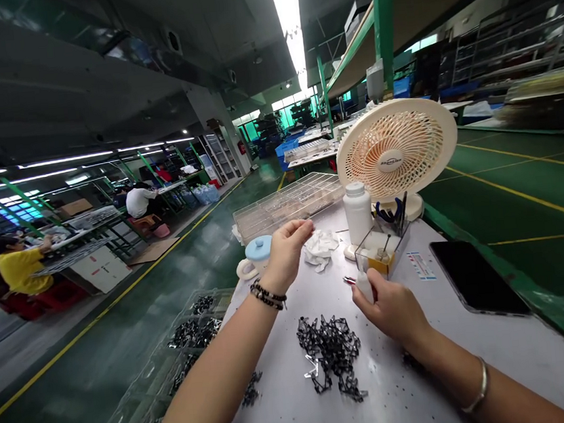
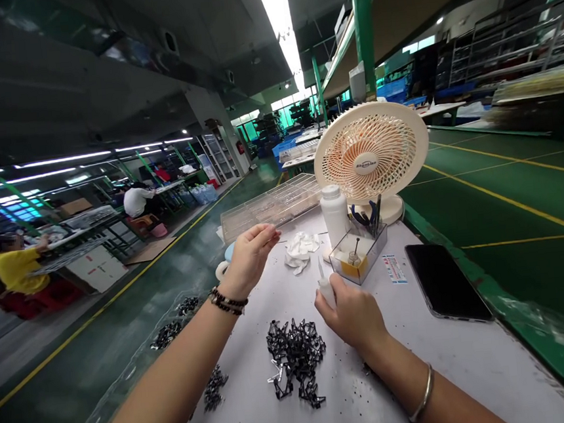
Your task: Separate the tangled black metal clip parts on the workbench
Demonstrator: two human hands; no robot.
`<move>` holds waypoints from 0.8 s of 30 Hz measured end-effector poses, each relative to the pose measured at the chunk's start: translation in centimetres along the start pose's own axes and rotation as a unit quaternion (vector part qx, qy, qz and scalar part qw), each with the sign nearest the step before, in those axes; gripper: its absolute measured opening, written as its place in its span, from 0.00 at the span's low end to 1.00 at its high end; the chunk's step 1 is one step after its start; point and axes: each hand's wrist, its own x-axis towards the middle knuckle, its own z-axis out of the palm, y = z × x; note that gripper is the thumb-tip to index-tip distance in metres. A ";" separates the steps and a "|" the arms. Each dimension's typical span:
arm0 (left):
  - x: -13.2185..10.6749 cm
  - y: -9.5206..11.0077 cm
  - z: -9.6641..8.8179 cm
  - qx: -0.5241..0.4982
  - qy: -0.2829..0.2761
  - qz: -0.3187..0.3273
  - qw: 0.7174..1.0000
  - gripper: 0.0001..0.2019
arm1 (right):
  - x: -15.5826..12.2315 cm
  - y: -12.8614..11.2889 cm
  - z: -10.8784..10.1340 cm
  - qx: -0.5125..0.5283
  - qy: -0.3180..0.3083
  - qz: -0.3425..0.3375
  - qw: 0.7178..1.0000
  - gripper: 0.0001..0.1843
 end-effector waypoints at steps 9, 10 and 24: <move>-5.8 0.3 -3.9 0.003 0.022 0.034 0.999 0.13 | -0.7 0.0 -0.4 0.059 0.190 -0.087 0.976 0.19; -6.4 0.3 -4.6 0.010 0.029 0.035 0.999 0.14 | -0.8 -0.1 -0.6 0.065 0.206 -0.094 0.972 0.19; -12.4 1.0 -11.6 0.059 0.108 0.015 0.992 0.27 | -0.2 0.1 0.0 0.030 0.009 -0.060 0.998 0.22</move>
